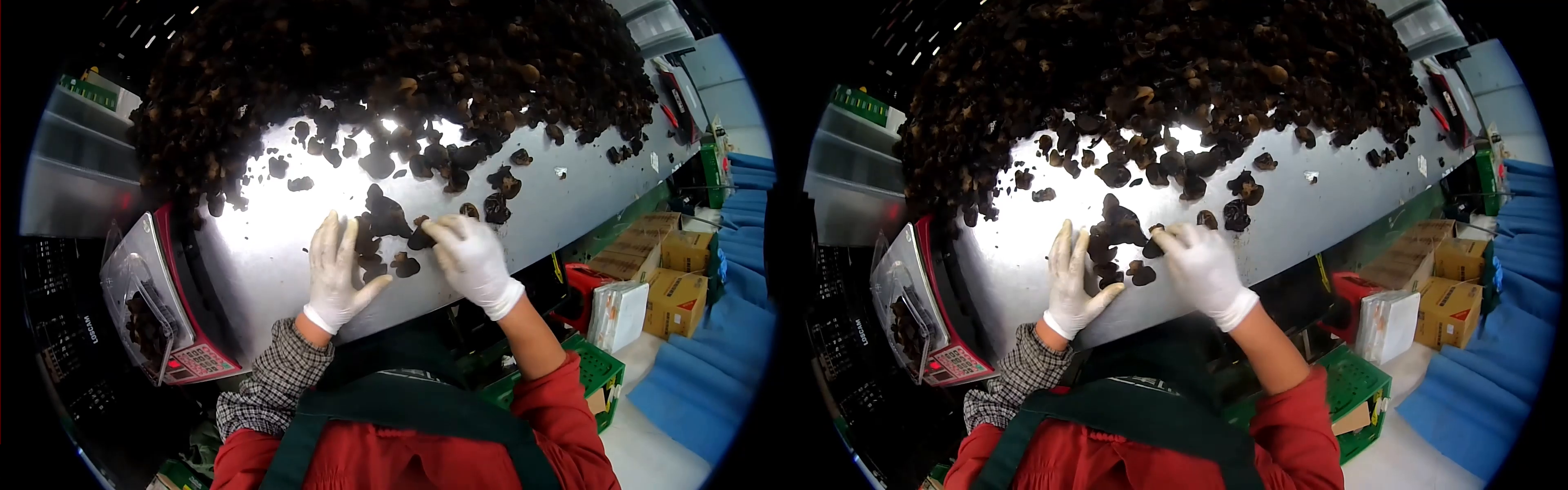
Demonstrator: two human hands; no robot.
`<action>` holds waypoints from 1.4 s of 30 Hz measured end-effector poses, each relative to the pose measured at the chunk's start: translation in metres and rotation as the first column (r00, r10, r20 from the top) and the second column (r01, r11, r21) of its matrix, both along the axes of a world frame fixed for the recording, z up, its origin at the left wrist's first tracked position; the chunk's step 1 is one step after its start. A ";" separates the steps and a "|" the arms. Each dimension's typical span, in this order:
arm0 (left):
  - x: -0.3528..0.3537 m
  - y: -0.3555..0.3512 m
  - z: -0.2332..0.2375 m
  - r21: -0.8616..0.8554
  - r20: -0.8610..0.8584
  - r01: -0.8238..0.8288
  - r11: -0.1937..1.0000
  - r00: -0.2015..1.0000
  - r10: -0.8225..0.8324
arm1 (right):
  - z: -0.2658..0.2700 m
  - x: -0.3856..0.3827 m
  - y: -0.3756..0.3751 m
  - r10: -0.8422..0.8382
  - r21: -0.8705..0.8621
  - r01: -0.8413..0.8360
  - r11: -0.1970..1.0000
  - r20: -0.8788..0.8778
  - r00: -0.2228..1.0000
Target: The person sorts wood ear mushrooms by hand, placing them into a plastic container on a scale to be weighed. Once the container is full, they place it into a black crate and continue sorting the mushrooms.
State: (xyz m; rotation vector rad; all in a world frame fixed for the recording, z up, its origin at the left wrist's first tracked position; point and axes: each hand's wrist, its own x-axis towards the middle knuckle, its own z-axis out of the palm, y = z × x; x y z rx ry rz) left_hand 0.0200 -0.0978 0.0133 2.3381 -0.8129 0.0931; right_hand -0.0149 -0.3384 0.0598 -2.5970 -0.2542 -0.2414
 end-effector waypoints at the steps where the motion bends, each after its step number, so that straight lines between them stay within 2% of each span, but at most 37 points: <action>1: 0.002 -0.004 0.001 0.008 -0.020 0.035 0.999 0.999 -0.034 | -0.008 0.002 0.007 0.015 -0.057 -0.016 0.998 -0.016 1.000; 2: 0.003 -0.006 0.002 0.014 -0.040 0.069 0.998 0.997 -0.068 | -0.017 0.003 0.010 0.029 -0.115 -0.033 0.993 -0.031 0.999; 4: 0.001 -0.005 0.000 -0.016 -0.024 0.047 0.999 0.999 -0.047 | -0.018 0.005 -0.002 0.025 -0.032 -0.027 0.999 -0.058 0.998; 5: 0.001 -0.004 -0.002 -0.032 -0.015 0.012 0.999 1.000 -0.013 | -0.017 0.003 -0.007 -0.044 0.072 0.050 0.996 -0.089 0.995; 6: -0.001 -0.003 -0.002 -0.047 -0.013 -0.020 0.999 1.000 0.019 | -0.022 0.004 -0.010 -0.110 0.224 0.115 0.968 -0.035 0.993; 8: 0.005 -0.010 -0.004 -0.094 0.056 -0.053 0.994 0.997 0.059 | -0.025 0.002 -0.011 -0.204 0.554 0.310 0.772 -0.245 0.948; 9: 0.012 -0.018 0.002 -0.066 0.059 -0.041 0.997 0.997 0.044 | -0.026 0.001 -0.013 -0.142 0.690 0.368 0.624 -0.362 0.921; 10: 0.019 -0.026 0.008 -0.036 0.061 -0.030 0.999 0.998 0.032 | -0.019 0.002 -0.012 -0.142 0.670 0.422 0.610 -0.432 0.891; 12: 0.034 -0.039 0.011 0.187 0.093 0.006 0.982 0.995 -0.023 | -0.005 0.006 -0.008 -0.130 0.620 0.524 0.584 -0.566 0.814; 15: 0.051 -0.042 0.007 0.058 0.064 0.021 0.998 0.998 -0.025 | -0.018 0.007 -0.005 -0.212 0.551 0.505 0.664 -0.509 0.834; 17: 0.054 -0.040 0.019 -0.102 0.031 0.009 0.995 1.000 -0.006 | -0.014 0.006 -0.007 -0.274 0.342 0.343 0.875 -0.234 0.933; 18: 0.053 -0.037 0.023 -0.175 -0.093 -0.008 0.985 0.996 -0.008 | -0.008 0.007 -0.006 -0.263 0.202 0.276 0.940 -0.087 0.961; 19: 0.051 -0.034 0.026 -0.243 -0.215 -0.036 0.969 0.977 -0.018 | 0.005 0.007 -0.003 -0.299 0.276 0.340 0.899 -0.179 0.937; 20: 0.048 -0.031 0.029 -0.306 -0.333 -0.073 0.949 0.942 -0.035 | 0.008 0.005 -0.001 -0.262 0.380 0.318 0.868 -0.193 0.946; 21: 0.045 -0.032 0.031 -0.452 -0.525 -0.190 0.872 0.846 -0.088 | 0.010 0.004 -0.001 -0.223 0.479 0.295 0.827 -0.202 0.954; 22: 0.045 -0.030 0.034 -0.499 -0.625 -0.229 0.836 0.763 -0.164 | 0.013 0.003 0.000 -0.183 0.572 0.270 0.775 -0.206 0.961; 23: 0.045 -0.027 0.037 -0.538 -0.705 -0.275 0.797 0.666 -0.246 | 0.016 0.003 0.004 -0.125 0.641 0.233 0.731 -0.209 0.970; 25: 0.041 -0.026 0.038 -0.583 -0.793 -0.402 0.706 0.473 -0.384 | 0.018 0.004 0.013 -0.044 0.769 0.265 0.582 -0.296 0.954; 28: 0.038 -0.032 0.042 -0.668 -0.699 -0.260 0.698 0.542 -0.467 | 0.029 0.003 0.023 0.062 0.833 0.390 0.393 -0.447 0.892; 30: 0.028 -0.035 0.053 -0.572 -0.756 -0.212 0.792 0.512 -0.408 | 0.029 -0.003 0.025 0.115 0.840 0.476 0.259 -0.517 0.848; 31: 0.025 -0.039 0.059 -0.486 -0.618 0.035 0.873 0.692 -0.372 | 0.030 -0.010 0.022 0.048 0.800 0.477 0.363 -0.527 0.848; 32: 0.023 -0.043 0.066 -0.321 -0.427 0.249 0.914 0.823 -0.374 | 0.033 -0.021 0.013 -0.020 0.748 0.478 0.461 -0.530 0.848; 33: 0.018 -0.046 0.074 -0.244 -0.326 0.298 0.923 0.871 -0.367 | 0.037 -0.034 0.001 -0.084 0.683 0.476 0.554 -0.524 0.848; 34: 0.017 -0.042 0.073 -0.333 -0.399 0.135 0.933 0.876 -0.269 | 0.040 -0.048 -0.014 -0.144 0.607 0.473 0.639 -0.509 0.848; 36: 0.023 -0.020 0.068 -0.453 -0.561 -0.207 0.867 0.822 -0.097 | 0.041 -0.096 -0.064 -0.252 0.474 0.605 0.640 -0.614 0.748; 38: 0.032 0.019 0.046 -0.327 -0.247 -0.164 0.931 0.966 0.084 | 0.039 -0.139 -0.109 -0.399 0.285 0.722 0.631 -0.679 0.616; 39: 0.026 0.033 0.038 -0.116 -0.188 -0.142 0.983 0.975 0.119 | 0.028 -0.163 -0.124 -0.593 -0.051 0.674 0.737 -0.526 0.610; 40: 0.016 0.035 0.033 -0.046 -0.142 -0.081 0.996 0.987 0.074 | 0.017 -0.177 -0.131 -0.711 -0.395 0.594 0.700 -0.310 0.632; 41: 0.006 0.036 0.028 0.028 -0.102 -0.023 0.999 0.994 0.026 | 0.014 -0.178 -0.132 -0.652 -0.181 0.631 0.754 -0.320 0.687; 42: -0.004 0.035 0.020 0.105 -0.065 0.035 0.994 0.997 -0.028 | 0.017 -0.165 -0.121 -0.559 0.043 0.599 0.799 -0.311 0.768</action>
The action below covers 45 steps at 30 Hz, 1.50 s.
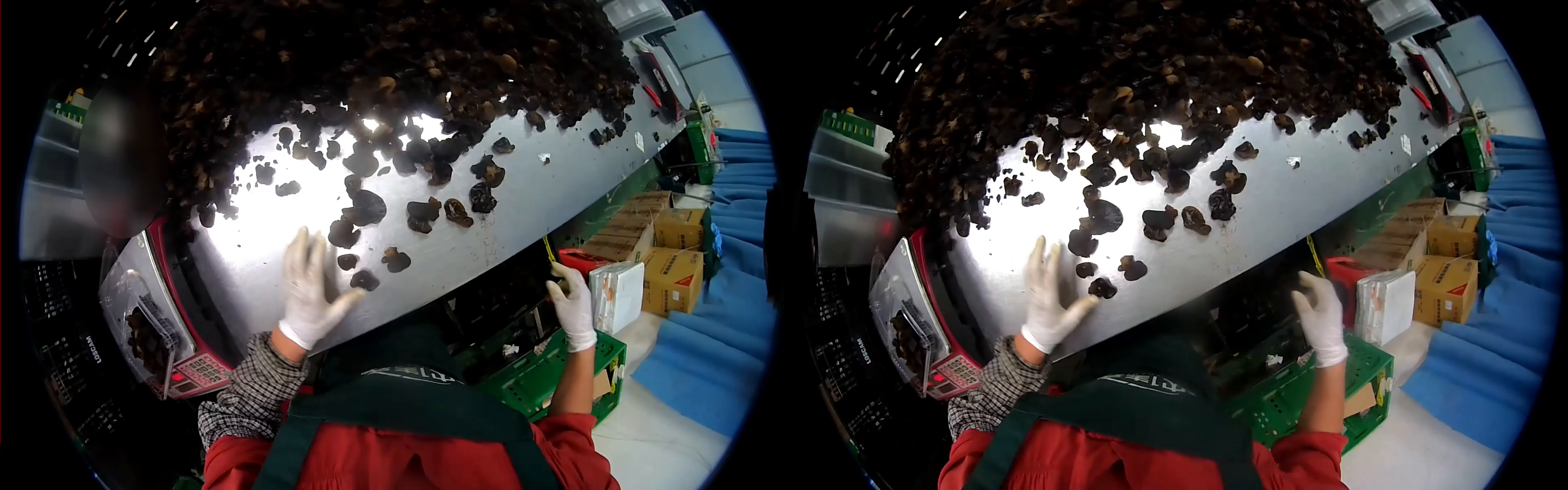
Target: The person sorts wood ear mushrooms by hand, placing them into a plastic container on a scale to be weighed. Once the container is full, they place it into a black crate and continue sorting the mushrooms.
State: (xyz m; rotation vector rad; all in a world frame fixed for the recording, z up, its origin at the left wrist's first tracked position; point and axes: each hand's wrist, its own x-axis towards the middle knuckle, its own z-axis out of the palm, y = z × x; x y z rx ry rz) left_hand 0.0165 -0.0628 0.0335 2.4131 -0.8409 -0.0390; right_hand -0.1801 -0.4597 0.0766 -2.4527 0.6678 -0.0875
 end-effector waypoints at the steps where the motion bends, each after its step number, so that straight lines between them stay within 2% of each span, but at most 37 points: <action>1: -0.010 -0.004 -0.013 0.024 -0.009 0.072 0.997 0.997 -0.072 | 0.001 0.017 0.016 -0.009 0.047 0.009 0.999 0.009 1.000; 2: -0.019 -0.011 -0.020 0.071 0.025 0.078 0.994 0.996 -0.080 | -0.001 0.036 0.029 -0.021 0.094 0.019 0.995 0.020 1.000; 4: -0.021 -0.026 -0.026 0.070 0.010 0.028 0.997 1.000 -0.029 | -0.010 0.066 0.039 0.161 -0.076 -0.148 0.986 0.215 0.963; 6: -0.014 -0.035 -0.027 0.034 0.037 0.014 0.999 0.999 -0.015 | -0.006 0.096 0.058 0.268 -0.051 -0.264 0.963 0.268 0.926; 8: -0.015 -0.036 -0.027 0.013 0.046 0.014 1.000 0.999 -0.014 | -0.011 0.119 0.087 0.392 -0.096 -0.381 0.920 0.275 0.878; 10: -0.012 -0.034 -0.029 -0.001 0.052 0.022 1.000 0.998 -0.022 | -0.014 0.138 0.118 0.409 -0.105 -0.395 0.913 0.200 0.890; 13: -0.015 -0.025 -0.028 0.016 0.045 -0.020 1.000 0.999 0.019 | -0.041 0.158 0.138 0.305 -0.206 -0.275 0.939 0.132 0.943; 16: -0.017 -0.021 -0.029 0.000 0.026 -0.050 0.999 0.998 0.050 | -0.040 0.157 0.137 0.318 -0.104 -0.303 0.947 0.196 0.928; 18: -0.019 -0.020 -0.030 -0.008 0.008 -0.050 0.999 0.999 0.050 | -0.016 0.138 0.122 0.311 0.022 -0.331 0.943 0.292 0.905; 20: -0.019 -0.020 -0.031 0.013 0.005 -0.041 0.999 0.999 0.041 | 0.013 0.104 0.094 0.225 0.200 -0.260 0.945 0.183 0.957; 22: -0.019 -0.019 -0.032 0.017 0.019 -0.027 1.000 0.999 0.026 | 0.032 0.064 0.054 0.163 0.193 -0.150 0.970 -0.053 0.985; 23: -0.019 -0.019 -0.034 0.017 0.017 -0.020 1.000 1.000 0.020 | 0.035 0.044 0.032 0.168 0.029 -0.167 0.986 -0.282 0.944; 24: -0.019 -0.020 -0.034 0.010 0.018 -0.019 1.000 1.000 0.018 | 0.039 0.039 0.025 0.155 -0.184 -0.244 0.952 -0.396 0.905; 26: -0.018 -0.022 -0.034 0.000 0.024 -0.008 1.000 1.000 0.008 | 0.024 0.044 0.024 0.208 -0.110 -0.221 0.969 -0.115 0.971; 29: -0.018 -0.022 -0.034 -0.010 0.053 -0.008 1.000 0.999 0.009 | 0.002 0.110 0.072 0.293 -0.154 -0.279 0.948 0.077 0.953; 30: -0.018 -0.020 -0.033 -0.005 0.059 -0.007 1.000 0.998 0.007 | -0.006 0.130 0.087 0.337 -0.258 -0.297 0.919 0.128 0.933; 31: -0.017 -0.019 -0.033 0.001 0.066 -0.005 1.000 0.998 0.005 | -0.017 0.146 0.097 0.366 -0.267 -0.318 0.910 0.153 0.918; 34: -0.019 -0.019 -0.034 -0.005 0.071 0.005 1.000 0.997 -0.004 | -0.043 0.165 0.097 0.384 -0.331 -0.379 0.864 -0.053 0.922; 36: -0.018 -0.018 -0.035 -0.025 0.078 0.000 1.000 0.997 0.002 | -0.026 0.145 0.087 0.318 -0.241 -0.266 0.934 0.214 0.924; 38: -0.018 -0.018 -0.033 -0.041 0.061 -0.004 0.999 0.998 0.007 | 0.004 0.110 0.065 0.238 -0.176 -0.204 0.963 0.197 0.951; 39: -0.018 -0.018 -0.033 -0.045 0.058 -0.007 0.999 0.998 0.009 | 0.014 0.087 0.054 0.131 -0.139 -0.111 0.984 0.143 0.981; 41: -0.017 -0.020 -0.032 -0.088 0.051 -0.013 0.996 0.999 0.017 | 0.011 0.037 0.020 0.009 -0.231 0.000 0.973 0.041 0.999; 42: -0.017 -0.019 -0.033 -0.084 0.070 0.009 0.996 0.998 -0.003 | 0.006 0.015 0.004 0.009 -0.318 -0.050 0.947 -0.128 0.992; 44: -0.016 -0.018 -0.033 -0.069 0.110 0.058 0.996 0.993 -0.050 | 0.017 0.016 0.019 -0.045 -0.355 -0.081 0.931 -0.331 0.943; 45: -0.016 -0.019 -0.033 -0.060 0.119 0.068 0.996 0.991 -0.060 | 0.015 0.030 0.032 0.051 -0.299 -0.117 0.947 -0.221 0.974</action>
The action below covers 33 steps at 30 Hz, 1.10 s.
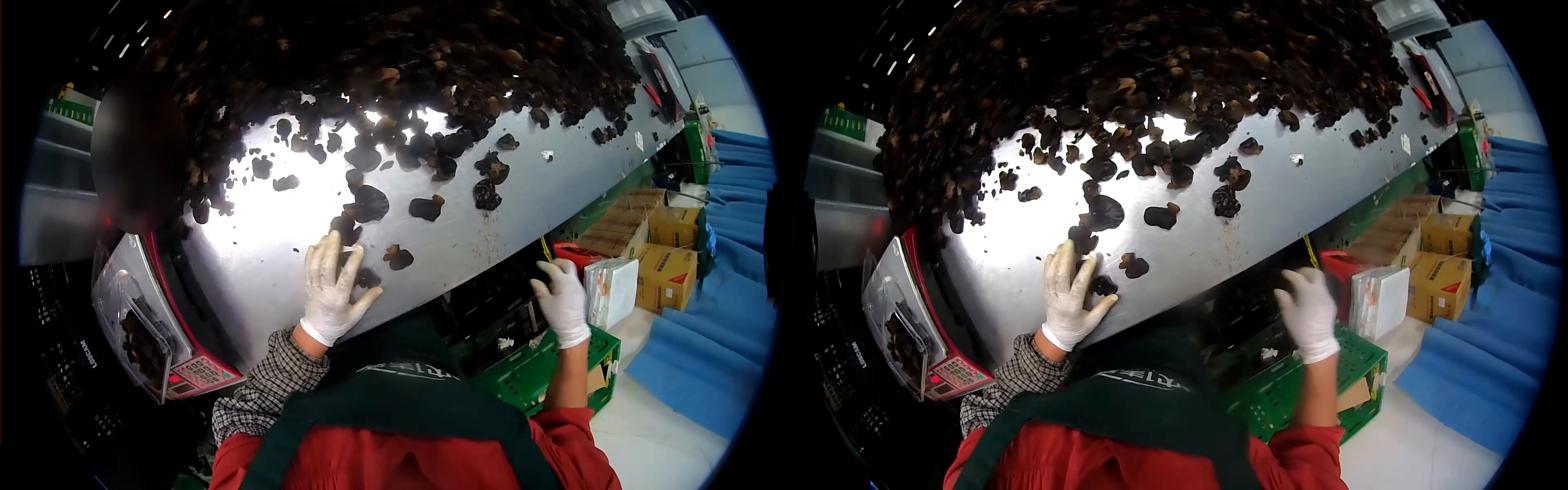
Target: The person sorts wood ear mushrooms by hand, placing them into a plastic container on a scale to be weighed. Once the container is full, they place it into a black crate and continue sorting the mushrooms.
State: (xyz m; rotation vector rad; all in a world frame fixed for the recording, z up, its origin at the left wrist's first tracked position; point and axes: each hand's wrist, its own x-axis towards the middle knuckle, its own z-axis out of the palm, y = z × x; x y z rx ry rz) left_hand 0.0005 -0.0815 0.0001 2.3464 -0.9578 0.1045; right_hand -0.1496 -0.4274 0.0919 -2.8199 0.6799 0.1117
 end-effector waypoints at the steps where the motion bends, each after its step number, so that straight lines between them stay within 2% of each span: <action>1: -0.001 0.000 0.000 0.012 0.009 0.010 1.000 1.000 -0.010 | 0.003 0.023 0.023 0.048 0.163 -0.061 0.985 0.080 0.996; 3: -0.002 0.001 0.001 0.043 0.029 0.034 0.998 0.999 -0.036 | -0.013 0.060 0.068 0.309 0.237 -0.352 0.905 0.201 0.929; 7: 0.000 -0.001 0.002 -0.058 0.017 -0.014 0.998 1.000 0.015 | -0.049 0.111 0.138 0.421 0.318 -0.504 0.803 0.295 0.858; 9: 0.005 -0.007 0.002 -0.097 0.027 -0.040 0.995 0.999 0.043 | -0.059 0.115 0.134 0.427 0.336 -0.502 0.797 0.273 0.862; 11: 0.015 -0.013 -0.005 -0.136 0.030 -0.062 0.989 0.997 0.067 | -0.049 0.110 0.120 0.273 0.418 -0.404 0.814 0.339 0.900; 12: 0.022 -0.018 -0.008 -0.169 0.067 -0.064 0.984 0.995 0.076 | -0.047 0.108 0.109 0.205 0.394 -0.389 0.833 0.433 0.878; 13: 0.029 -0.023 -0.007 -0.173 0.104 -0.066 0.983 0.991 0.085 | -0.041 0.105 0.097 0.132 0.386 -0.302 0.872 0.409 0.903; 15: 0.037 -0.036 -0.012 -0.195 0.030 -0.115 0.974 0.992 0.123 | -0.031 0.099 0.072 0.015 0.349 -0.175 0.921 0.415 0.910; 17: 0.046 -0.043 -0.008 -0.039 0.082 -0.131 0.991 0.988 0.134 | -0.036 0.091 0.046 -0.046 0.277 -0.082 0.957 0.427 0.903; 19: 0.057 -0.048 -0.007 0.018 0.090 -0.140 0.990 0.986 0.137 | -0.049 0.085 0.026 -0.014 0.170 -0.084 0.982 0.508 0.861; 20: 0.062 -0.050 -0.006 0.019 0.059 -0.141 0.990 0.988 0.140 | -0.053 0.083 0.020 -0.057 0.204 -0.046 0.978 0.472 0.880; 24: 0.079 -0.073 -0.007 -0.144 0.134 0.052 0.988 0.990 -0.033 | -0.080 0.091 0.009 0.155 0.014 -0.186 0.982 0.490 0.858; 26: 0.086 -0.094 -0.003 -0.202 0.198 0.129 0.971 0.976 -0.089 | -0.076 0.105 0.008 0.180 -0.037 -0.187 0.982 0.504 0.844; 27: 0.091 -0.100 0.000 -0.163 0.236 0.166 0.973 0.964 -0.125 | -0.075 0.112 0.005 0.195 -0.063 -0.189 0.980 0.508 0.839; 29: 0.103 -0.110 0.009 -0.115 0.263 0.068 0.991 0.964 -0.036 | -0.081 0.125 -0.007 0.236 -0.057 -0.235 0.970 0.439 0.867; 32: 0.119 -0.114 0.004 0.098 0.169 -0.177 0.979 0.973 0.159 | -0.085 0.153 -0.016 0.336 -0.019 -0.356 0.934 0.377 0.863; 33: 0.119 -0.115 0.004 0.093 0.109 -0.087 0.992 0.991 0.077 | -0.084 0.162 -0.014 0.390 -0.002 -0.428 0.904 0.415 0.822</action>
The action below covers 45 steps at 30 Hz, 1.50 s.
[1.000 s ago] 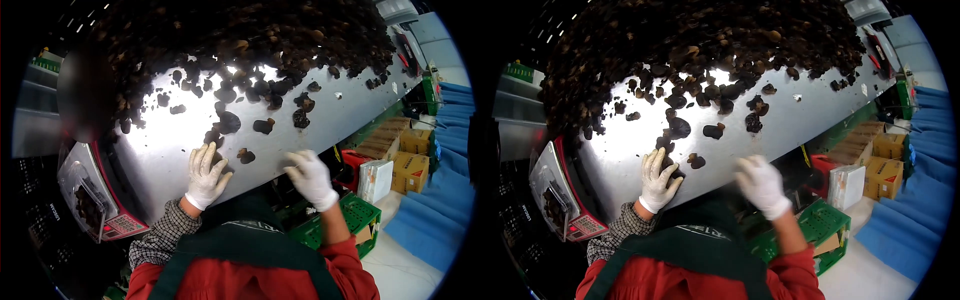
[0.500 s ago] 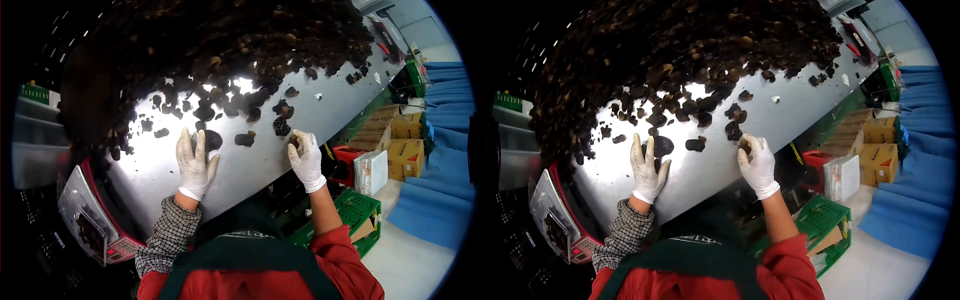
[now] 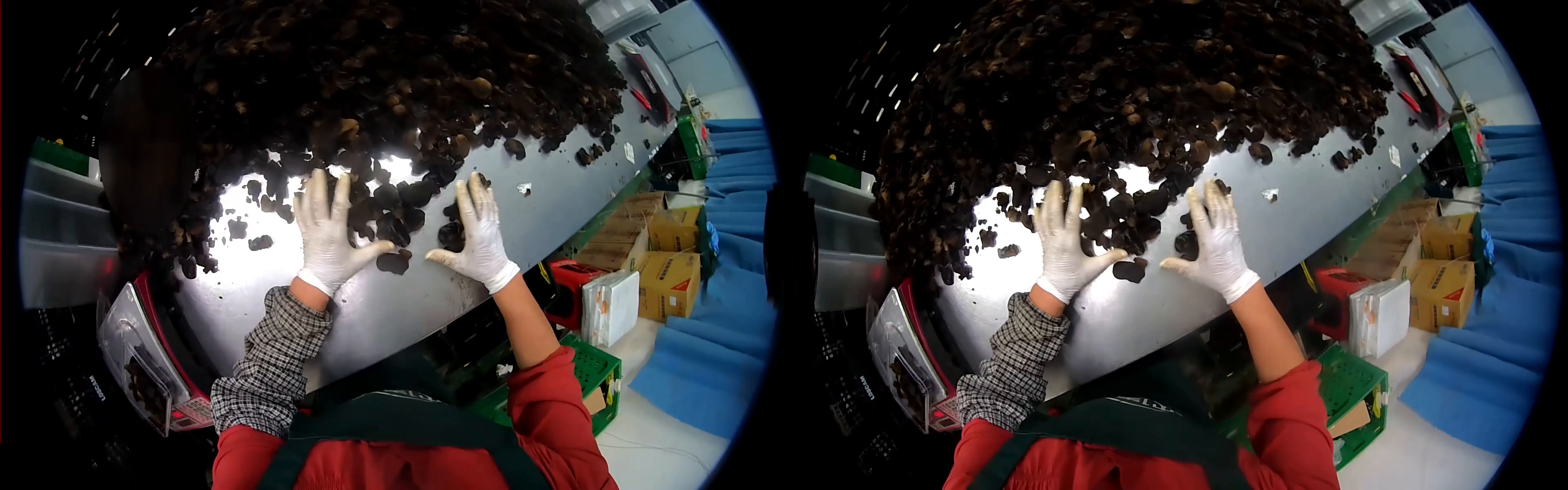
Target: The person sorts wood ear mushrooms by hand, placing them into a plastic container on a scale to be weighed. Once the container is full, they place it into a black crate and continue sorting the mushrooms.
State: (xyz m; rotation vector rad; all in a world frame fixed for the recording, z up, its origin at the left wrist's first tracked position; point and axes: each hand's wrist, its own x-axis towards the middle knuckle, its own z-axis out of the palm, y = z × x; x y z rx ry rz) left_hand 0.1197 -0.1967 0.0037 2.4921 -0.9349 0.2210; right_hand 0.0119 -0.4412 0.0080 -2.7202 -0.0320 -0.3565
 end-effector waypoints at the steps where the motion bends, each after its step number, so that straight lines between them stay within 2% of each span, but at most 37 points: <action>1: -0.003 -0.003 0.000 -0.016 -0.061 0.083 0.996 0.995 -0.084 | 0.003 0.007 0.007 0.068 0.034 -0.068 0.997 -0.006 0.998; 2: -0.006 -0.006 0.001 -0.038 -0.120 0.164 0.986 0.979 -0.167 | 0.005 0.012 0.013 0.137 0.068 -0.136 0.988 -0.009 0.991; 3: -0.010 -0.009 -0.004 -0.079 -0.114 0.295 0.952 0.946 -0.302 | 0.001 0.014 0.017 0.221 0.063 -0.219 0.974 -0.016 0.975; 4: -0.013 -0.007 -0.006 -0.068 -0.068 0.364 0.929 0.927 -0.368 | 0.001 0.012 0.019 0.254 0.035 -0.253 0.967 -0.051 0.966; 6: -0.009 -0.003 -0.003 -0.063 -0.099 0.405 0.912 0.907 -0.409 | 0.002 0.015 0.016 0.292 0.086 -0.290 0.953 -0.012 0.956; 8: -0.001 -0.006 0.005 -0.023 -0.106 0.328 0.944 0.939 -0.329 | 0.004 0.028 0.013 0.247 0.089 -0.242 0.966 -0.047 0.968; 10: 0.009 -0.017 0.011 0.013 -0.142 0.295 0.955 0.946 -0.290 | 0.012 0.043 0.013 0.286 0.067 -0.282 0.957 -0.064 0.956; 12: 0.011 -0.020 0.007 0.053 -0.189 0.363 0.930 0.919 -0.347 | 0.016 0.051 0.013 0.358 0.026 -0.358 0.934 -0.114 0.927; 14: 0.005 -0.017 -0.006 -0.070 0.017 0.393 0.917 0.919 -0.393 | 0.014 0.047 0.014 0.411 0.087 -0.409 0.908 -0.003 0.912; 16: 0.006 -0.019 -0.007 -0.011 0.014 0.393 0.919 0.919 -0.393 | 0.010 0.046 0.017 0.395 0.032 -0.396 0.918 0.027 0.918; 17: 0.010 -0.025 -0.009 -0.020 -0.052 0.347 0.938 0.936 -0.348 | 0.008 0.049 0.017 0.359 0.023 -0.361 0.932 0.052 0.932; 18: 0.018 -0.033 -0.005 0.048 -0.026 0.308 0.950 0.951 -0.307 | 0.008 0.057 0.018 0.320 0.012 -0.322 0.947 0.080 0.944; 19: 0.027 -0.042 -0.003 -0.023 -0.130 0.245 0.969 0.961 -0.246 | 0.008 0.071 0.017 0.296 0.054 -0.299 0.953 0.061 0.953; 20: 0.037 -0.052 0.001 -0.090 -0.235 0.173 0.981 0.954 -0.189 | 0.011 0.080 0.017 0.209 0.115 -0.204 0.972 -0.038 0.977; 21: 0.054 -0.061 0.016 -0.214 -0.541 0.017 0.977 0.831 -0.132 | 0.019 0.093 0.016 0.191 0.311 -0.158 0.937 -0.079 0.978; 22: 0.069 -0.066 0.037 -0.276 -0.788 -0.167 0.946 0.603 -0.123 | 0.029 0.106 0.014 0.180 0.492 -0.097 0.865 -0.124 0.976; 24: 0.090 -0.060 0.062 -0.398 -0.880 -0.271 0.876 0.382 -0.281 | 0.060 0.124 0.009 0.258 0.712 0.013 0.702 -0.271 0.927; 25: 0.093 -0.053 0.075 -0.487 -0.831 -0.253 0.836 0.429 -0.354 | 0.067 0.131 0.009 0.278 0.733 -0.058 0.677 -0.183 0.943; 26: 0.089 -0.046 0.113 -0.412 -0.885 -0.309 0.857 0.359 -0.296 | 0.088 0.133 0.016 0.313 0.827 0.005 0.562 -0.217 0.925; 28: 0.089 -0.026 0.132 -0.403 -0.898 -0.363 0.840 0.337 -0.285 | 0.121 0.136 0.033 0.343 0.873 0.023 0.488 -0.216 0.914; 30: 0.082 -0.003 0.152 -0.462 -0.870 -0.390 0.796 0.372 -0.323 | 0.140 0.138 0.059 0.393 0.875 0.011 0.485 -0.229 0.890; 32: 0.071 0.028 0.175 -0.395 -0.884 -0.418 0.818 0.414 -0.215 | 0.156 0.136 0.094 0.424 0.904 0.026 0.426 -0.225 0.877; 33: 0.059 0.042 0.189 -0.380 -0.885 -0.495 0.782 0.441 -0.150 | 0.167 0.134 0.116 0.439 0.900 -0.023 0.436 -0.190 0.878; 34: 0.057 0.065 0.199 -0.373 -0.858 -0.420 0.828 0.495 -0.136 | 0.168 0.136 0.133 0.494 0.904 -0.086 0.419 -0.148 0.857; 36: 0.038 0.118 0.210 -0.520 -0.809 -0.503 0.690 0.549 -0.210 | 0.185 0.131 0.185 0.531 0.894 -0.162 0.418 -0.096 0.842; 37: 0.024 0.149 0.216 -0.538 -0.769 -0.512 0.669 0.624 -0.141 | 0.198 0.126 0.215 0.556 0.902 -0.176 0.394 -0.081 0.827; 38: 0.012 0.181 0.218 -0.608 -0.740 -0.534 0.587 0.649 -0.177 | 0.222 0.119 0.246 0.577 0.855 -0.155 0.495 -0.190 0.794; 40: -0.019 0.247 0.229 -0.522 -0.664 -0.579 0.626 0.737 0.128 | 0.219 0.115 0.320 0.682 0.914 -0.238 0.329 -0.055 0.729; 41: -0.031 0.279 0.236 -0.529 -0.670 -0.568 0.630 0.736 0.100 | 0.229 0.111 0.348 0.711 0.867 -0.226 0.445 -0.189 0.677; 42: -0.044 0.318 0.227 -0.457 -0.623 -0.572 0.681 0.752 0.214 | 0.218 0.107 0.382 0.747 0.852 -0.346 0.392 -0.075 0.661; 43: -0.061 0.348 0.220 -0.521 -0.647 -0.629 0.578 0.732 0.214 | 0.206 0.103 0.416 0.774 0.823 -0.460 0.333 0.040 0.632; 44: -0.077 0.372 0.214 -0.575 -0.669 -0.671 0.468 0.715 0.203 | 0.195 0.097 0.445 0.799 0.842 -0.469 0.268 0.078 0.596; 45: -0.089 0.393 0.209 -0.602 -0.673 -0.682 0.416 0.714 0.197 | 0.183 0.091 0.474 0.821 0.858 -0.474 0.200 0.117 0.558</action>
